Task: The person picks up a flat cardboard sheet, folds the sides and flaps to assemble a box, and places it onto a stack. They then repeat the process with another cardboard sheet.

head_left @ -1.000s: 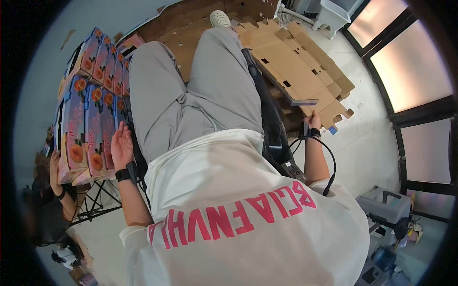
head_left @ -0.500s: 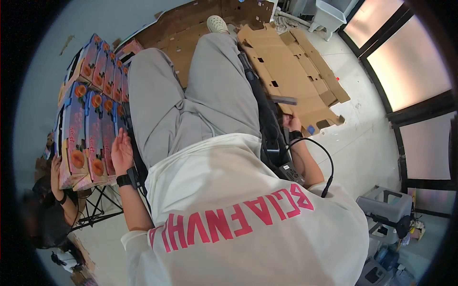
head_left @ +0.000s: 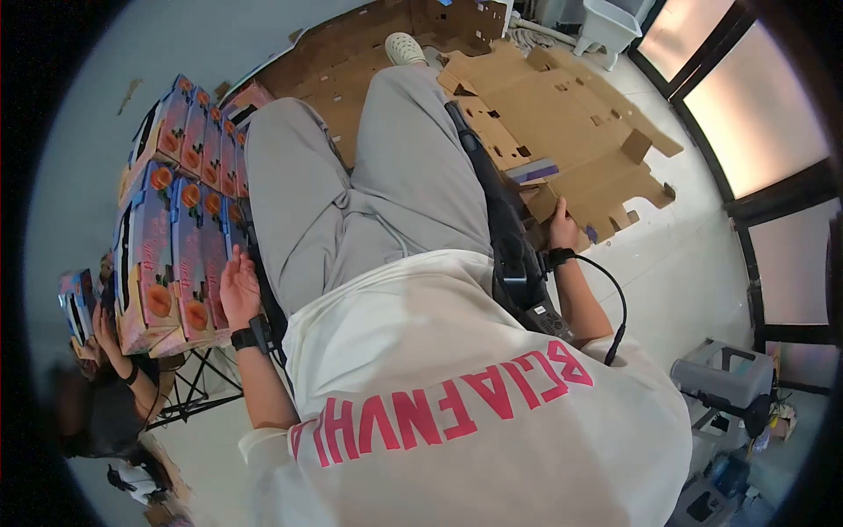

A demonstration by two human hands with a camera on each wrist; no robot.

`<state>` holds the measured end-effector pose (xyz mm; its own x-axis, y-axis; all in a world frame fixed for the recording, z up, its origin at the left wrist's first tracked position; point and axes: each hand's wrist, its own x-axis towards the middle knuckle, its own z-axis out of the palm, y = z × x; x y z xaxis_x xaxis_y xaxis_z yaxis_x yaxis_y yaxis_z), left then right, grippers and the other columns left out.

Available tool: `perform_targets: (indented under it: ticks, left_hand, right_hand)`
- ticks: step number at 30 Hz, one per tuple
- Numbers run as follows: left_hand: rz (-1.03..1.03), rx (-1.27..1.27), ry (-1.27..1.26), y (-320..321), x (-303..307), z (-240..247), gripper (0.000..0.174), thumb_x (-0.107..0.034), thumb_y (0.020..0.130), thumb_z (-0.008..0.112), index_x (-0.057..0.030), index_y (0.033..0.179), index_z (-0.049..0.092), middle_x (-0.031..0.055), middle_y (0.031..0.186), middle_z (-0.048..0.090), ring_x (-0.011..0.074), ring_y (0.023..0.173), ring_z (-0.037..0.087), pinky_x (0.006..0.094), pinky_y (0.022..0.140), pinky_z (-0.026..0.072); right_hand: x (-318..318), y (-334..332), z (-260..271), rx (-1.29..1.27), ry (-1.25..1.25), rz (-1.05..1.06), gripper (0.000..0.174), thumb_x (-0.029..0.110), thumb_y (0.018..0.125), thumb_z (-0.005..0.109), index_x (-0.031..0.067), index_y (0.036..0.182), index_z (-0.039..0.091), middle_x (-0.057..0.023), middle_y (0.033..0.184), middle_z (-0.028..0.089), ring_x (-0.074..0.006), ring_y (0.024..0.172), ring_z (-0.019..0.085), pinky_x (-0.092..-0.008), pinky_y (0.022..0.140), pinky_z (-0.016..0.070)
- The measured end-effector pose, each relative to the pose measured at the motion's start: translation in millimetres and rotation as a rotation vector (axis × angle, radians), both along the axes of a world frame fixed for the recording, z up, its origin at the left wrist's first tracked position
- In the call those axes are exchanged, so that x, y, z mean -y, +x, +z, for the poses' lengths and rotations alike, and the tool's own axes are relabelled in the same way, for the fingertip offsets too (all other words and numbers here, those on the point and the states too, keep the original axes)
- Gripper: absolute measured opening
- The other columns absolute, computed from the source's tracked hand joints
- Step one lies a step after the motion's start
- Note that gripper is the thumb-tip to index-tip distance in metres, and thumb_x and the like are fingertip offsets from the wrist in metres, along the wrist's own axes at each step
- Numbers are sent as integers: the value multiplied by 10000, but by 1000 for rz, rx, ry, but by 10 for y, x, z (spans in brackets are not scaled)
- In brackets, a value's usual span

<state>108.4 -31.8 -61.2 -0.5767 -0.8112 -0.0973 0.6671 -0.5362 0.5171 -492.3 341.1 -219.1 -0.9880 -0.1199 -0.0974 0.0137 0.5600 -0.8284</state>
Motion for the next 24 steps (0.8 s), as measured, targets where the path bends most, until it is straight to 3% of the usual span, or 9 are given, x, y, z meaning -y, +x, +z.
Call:
perform_targets:
  ticks: [2, 3, 6, 8, 9, 13, 16, 20, 24]
  left_hand:
    - [12, -28, 74, -31, -70, 98, 395, -159, 1073, 444, 6, 1429, 486, 204, 1203, 630, 287, 1033, 642, 363, 895, 613]
    - [25, -39, 99, -55, -106, 136, 394, -159, 1073, 444, 4, 1429, 487, 205, 1203, 629, 288, 1033, 642, 367, 897, 612]
    - [18, -84, 114, -63, -96, 144, 393, -147, 1073, 443, 16, 1428, 483, 205, 1201, 604, 289, 1042, 631, 377, 907, 606]
    - [-1, -89, 99, -28, -82, 107, 394, -139, 1073, 442, 26, 1429, 478, 205, 1201, 590, 287, 1041, 621, 373, 908, 602]
    - [-9, -111, 111, -15, -72, 87, 392, -133, 1072, 445, 32, 1426, 476, 203, 1197, 587, 286, 1039, 616, 369, 910, 599]
    - [-41, -152, 89, -23, -48, 63, 387, -114, 1067, 456, 53, 1415, 473, 199, 1185, 579, 285, 1024, 602, 357, 913, 587]
    - [30, -96, 83, -8, -73, 71, 381, -107, 1064, 459, 63, 1405, 473, 200, 1179, 571, 287, 1024, 599, 352, 915, 583]
    - [-7, -167, 109, -26, -51, 57, 377, -106, 1068, 450, 65, 1403, 470, 202, 1178, 561, 288, 1027, 595, 353, 916, 583]
    - [-28, -164, 100, -17, -48, 70, 377, -110, 1070, 447, 62, 1404, 466, 197, 1173, 561, 286, 1026, 592, 357, 919, 583]
  right_hand:
    - [34, -113, -219, -3, 137, -20, 829, 670, 999, 407, -96, 1155, 683, -327, 1160, 683, -416, 1116, 659, -430, 994, 472]
    - [33, -266, -425, -43, 40, -21, 774, 627, 1002, 444, -94, 1154, 679, -319, 1149, 688, -409, 1102, 667, -440, 961, 493]
    - [74, -649, -721, 45, -322, -60, 578, 471, 1007, 550, -77, 1158, 660, -279, 1107, 702, -378, 1059, 690, -459, 845, 552]
    - [15, -708, -467, 390, -651, -151, 412, 328, 1003, 615, -49, 1166, 638, -236, 1068, 711, -347, 1028, 704, -458, 745, 587]
    - [6, -712, -387, 518, -876, -309, 253, 143, 979, 631, -12, 1176, 599, -175, 1056, 702, -314, 1006, 710, -437, 704, 629]
    - [-107, -842, -928, 527, -1471, -206, 237, 94, 995, 584, -44, 1188, 588, -183, 1104, 692, -304, 1007, 708, -413, 875, 641]
    - [-91, -746, -923, 709, -1347, -245, 242, 100, 1005, 582, -53, 1193, 589, -179, 1132, 690, -296, 1055, 700, -406, 907, 629]
    - [133, -398, -471, 714, -1102, -123, 335, 138, 1076, 477, -71, 1339, 483, -224, 1370, 585, -356, 1245, 611, -487, 1083, 518]
    - [339, -403, -528, 713, -1018, -116, 383, 196, 1078, 484, -90, 1332, 449, -247, 1295, 605, -390, 1072, 690, -506, 917, 616]
